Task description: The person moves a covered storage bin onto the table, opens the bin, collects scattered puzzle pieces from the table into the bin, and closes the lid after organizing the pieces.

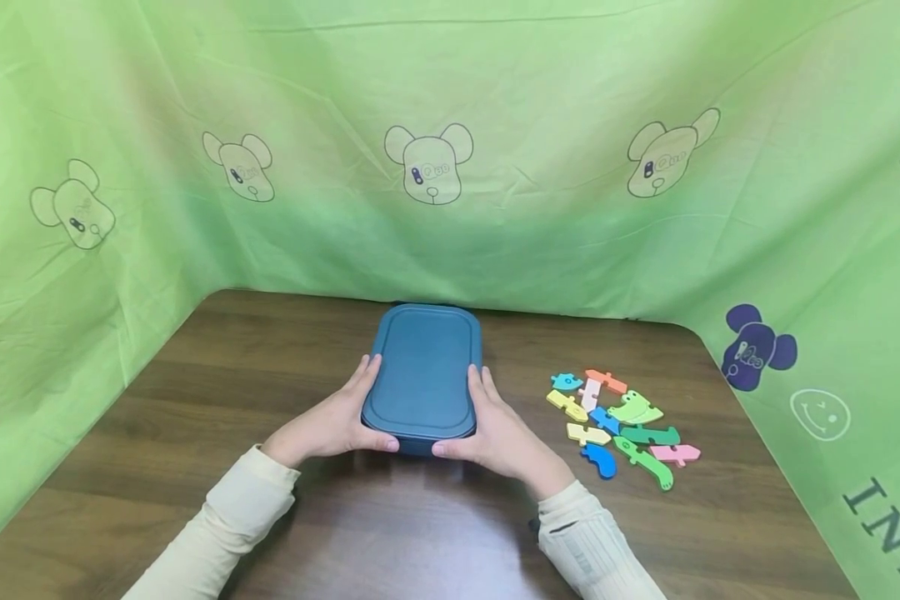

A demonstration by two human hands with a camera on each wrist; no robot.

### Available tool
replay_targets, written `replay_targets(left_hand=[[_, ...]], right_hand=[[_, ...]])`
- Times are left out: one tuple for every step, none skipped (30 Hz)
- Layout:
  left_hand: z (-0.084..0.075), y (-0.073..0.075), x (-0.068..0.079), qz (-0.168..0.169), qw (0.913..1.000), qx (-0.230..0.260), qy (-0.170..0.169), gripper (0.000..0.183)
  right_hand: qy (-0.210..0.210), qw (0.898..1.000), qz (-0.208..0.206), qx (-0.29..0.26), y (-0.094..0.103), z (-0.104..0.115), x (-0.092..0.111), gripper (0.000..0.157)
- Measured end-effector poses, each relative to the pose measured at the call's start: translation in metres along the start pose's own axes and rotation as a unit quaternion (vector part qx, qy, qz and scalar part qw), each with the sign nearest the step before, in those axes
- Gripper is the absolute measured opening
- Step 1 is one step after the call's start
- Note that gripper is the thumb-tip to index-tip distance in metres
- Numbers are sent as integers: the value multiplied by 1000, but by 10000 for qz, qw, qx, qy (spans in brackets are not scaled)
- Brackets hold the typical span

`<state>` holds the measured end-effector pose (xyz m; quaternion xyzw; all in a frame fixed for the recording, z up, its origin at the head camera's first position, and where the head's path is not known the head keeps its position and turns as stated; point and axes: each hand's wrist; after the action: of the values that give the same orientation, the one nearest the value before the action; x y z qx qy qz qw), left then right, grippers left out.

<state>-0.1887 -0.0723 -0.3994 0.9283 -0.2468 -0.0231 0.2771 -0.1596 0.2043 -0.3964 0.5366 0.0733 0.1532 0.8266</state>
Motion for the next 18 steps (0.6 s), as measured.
replay_targets(left_hand=[[0, 0, 0, -6, 10000, -4, -11, 133], [0, 1, 0, -15, 10000, -5, -20, 133], [0, 1, 0, -23, 10000, -3, -30, 133], [0, 1, 0, -34, 10000, 6, -32, 133], [0, 2, 0, -53, 10000, 10, -45, 133], [0, 3, 1, -62, 10000, 16, -47, 133], [-1, 4, 1, -71, 10000, 20, -38, 133], [-1, 4, 2, -82, 10000, 24, -27, 133], [-2, 5, 3, -99, 9999, 38, -57, 133], [-3, 6, 3, -103, 9999, 59, -58, 133], [-3, 7, 4, -108, 9999, 67, -71, 133], [-4, 8, 5, -109, 9999, 87, -71, 133], [-4, 9, 5, -120, 9998, 115, -89, 133], [-4, 10, 6, -125, 9997, 149, -119, 133], [-4, 11, 6, -127, 9997, 170, -145, 132], [-4, 12, 7, -121, 9996, 195, -147, 132], [-4, 13, 8, -131, 9996, 212, -166, 132], [-3, 14, 8, -138, 9995, 228, -184, 132]], right_hand=[[-11, 10000, -2, 16, 1, 1, 0, 130], [-18, 10000, -7, 25, 2, 2, 0, 130], [-27, 10000, -20, 44, 2, 2, 1, 130], [-31, 10000, -33, 55, 3, 3, 1, 130], [-34, 10000, -42, 65, 4, 4, 1, 130], [-36, 10000, -50, 71, 4, 4, 1, 130], [-28, 9999, -62, 80, 5, 5, 1, 130], [-30, 9999, -73, 92, 6, 6, 1, 130], [-36, 9999, -85, 117, 6, 7, 1, 130], [-38, 9998, -101, 138, 7, 8, 1, 130], [-43, 9998, -117, 172, 7, 9, 1, 130], [-41, 9997, -145, 213, 8, 10, 1, 129], [-47, 9995, -176, 252, 9, 11, 1, 129], [-71, 9994, -204, 288, 9, 12, 1, 129], [-86, 9992, -230, 316, 9, 13, 0, 129], [-89, 9991, -254, 333, 10, 14, 0, 129], [-90, 9990, -271, 353, 10, 15, -1, 129], [-88, 9988, -294, 370, 10, 16, -1, 129]])
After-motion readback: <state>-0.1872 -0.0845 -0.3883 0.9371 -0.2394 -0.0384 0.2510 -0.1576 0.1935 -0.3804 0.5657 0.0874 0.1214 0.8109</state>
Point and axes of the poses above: each hand's wrist, its own x-axis away from the middle knuckle, its own y-axis out of the back of the hand, z = x × y, and after that the axes turned 15 degrees about x, right-handed
